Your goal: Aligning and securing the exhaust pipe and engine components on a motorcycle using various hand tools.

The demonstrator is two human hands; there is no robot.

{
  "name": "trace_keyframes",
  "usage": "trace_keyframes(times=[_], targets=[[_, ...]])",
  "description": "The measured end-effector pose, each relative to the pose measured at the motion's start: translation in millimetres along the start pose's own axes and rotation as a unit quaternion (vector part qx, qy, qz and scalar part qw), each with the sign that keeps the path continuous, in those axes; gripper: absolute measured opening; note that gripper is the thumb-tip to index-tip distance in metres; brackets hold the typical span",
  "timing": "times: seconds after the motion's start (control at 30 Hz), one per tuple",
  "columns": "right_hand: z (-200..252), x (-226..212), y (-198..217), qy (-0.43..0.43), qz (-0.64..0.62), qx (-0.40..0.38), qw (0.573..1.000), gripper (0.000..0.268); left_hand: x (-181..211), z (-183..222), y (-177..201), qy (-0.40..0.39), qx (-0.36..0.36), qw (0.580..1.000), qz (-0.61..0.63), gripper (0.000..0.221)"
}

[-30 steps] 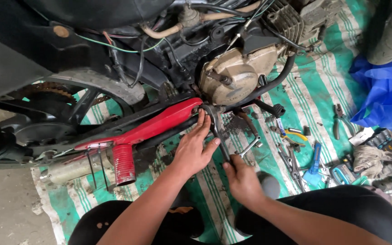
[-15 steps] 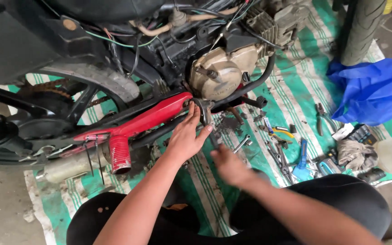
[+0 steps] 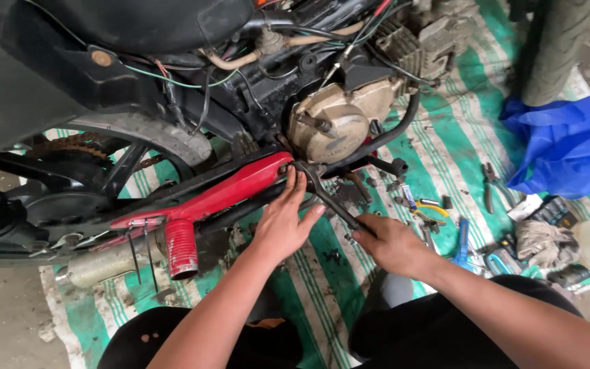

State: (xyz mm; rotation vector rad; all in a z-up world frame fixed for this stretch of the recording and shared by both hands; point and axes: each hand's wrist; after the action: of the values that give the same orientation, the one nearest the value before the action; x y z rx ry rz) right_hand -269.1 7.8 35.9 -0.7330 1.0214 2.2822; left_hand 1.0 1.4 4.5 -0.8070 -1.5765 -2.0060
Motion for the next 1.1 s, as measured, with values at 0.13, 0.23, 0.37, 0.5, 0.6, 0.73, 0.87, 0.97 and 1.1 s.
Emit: trace_keyframes(times=[0.13, 0.23, 0.37, 0.5, 0.6, 0.73, 0.87, 0.97, 1.1], targets=[[6.7, -13.7, -3.6, 0.016, 0.041, -0.010, 0.999, 0.040, -3.9, -3.4, -3.0, -0.006, -0.005, 1.000, 0.011, 0.092], [14.8, -22.4, -7.2, 0.027, 0.043, 0.013, 0.999, 0.031, -3.8, -4.6, -6.7, 0.000, -0.015, 1.000, -0.012, 0.095], [19.9, -31.1, -11.2, 0.037, 0.041, 0.041, 0.998, 0.024, -5.8, -1.8, -6.6, -0.043, 0.016, 0.999, 0.003, 0.092], [15.0, -19.2, -34.2, 0.004, 0.026, 0.037, 0.999, 0.023, -10.5, -2.8, -9.6, -0.045, 0.004, 0.999, 0.007, 0.092], [-0.1, 12.1, -84.6, -0.025, 0.170, 0.073, 0.982, 0.034, -14.7, -5.2, -6.5, -0.042, 0.007, 0.999, 0.018, 0.089], [-26.4, 58.0, -156.9, 0.046, 0.032, 0.136, 0.989, 0.029, -14.7, -1.7, -10.7, -0.042, 0.000, 0.999, -0.001, 0.092], [-66.5, 66.7, -207.6, -0.030, 0.023, 0.115, 0.993, 0.037, -20.1, -0.5, -9.0, -0.045, -0.002, 0.999, 0.010, 0.097], [-69.8, 63.0, -203.1, 0.012, 0.007, 0.129, 0.992, 0.035, -10.8, -1.3, -5.0, -0.027, -0.011, 1.000, 0.001, 0.095], [-38.9, 41.1, -164.3, -0.002, 0.045, 0.106, 0.993, 0.034, -0.7, 4.1, 5.3, -0.002, -0.022, 1.000, -0.007, 0.092]])
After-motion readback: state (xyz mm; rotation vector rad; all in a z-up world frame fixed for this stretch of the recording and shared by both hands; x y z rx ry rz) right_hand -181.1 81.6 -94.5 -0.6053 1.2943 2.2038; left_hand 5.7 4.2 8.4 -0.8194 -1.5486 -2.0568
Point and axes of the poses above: each hand's wrist, its own z-axis away from the middle knuckle, its own y-axis out of the back of the hand, x = y × z, and after that the axes turned 5 degrees about y, right-handed
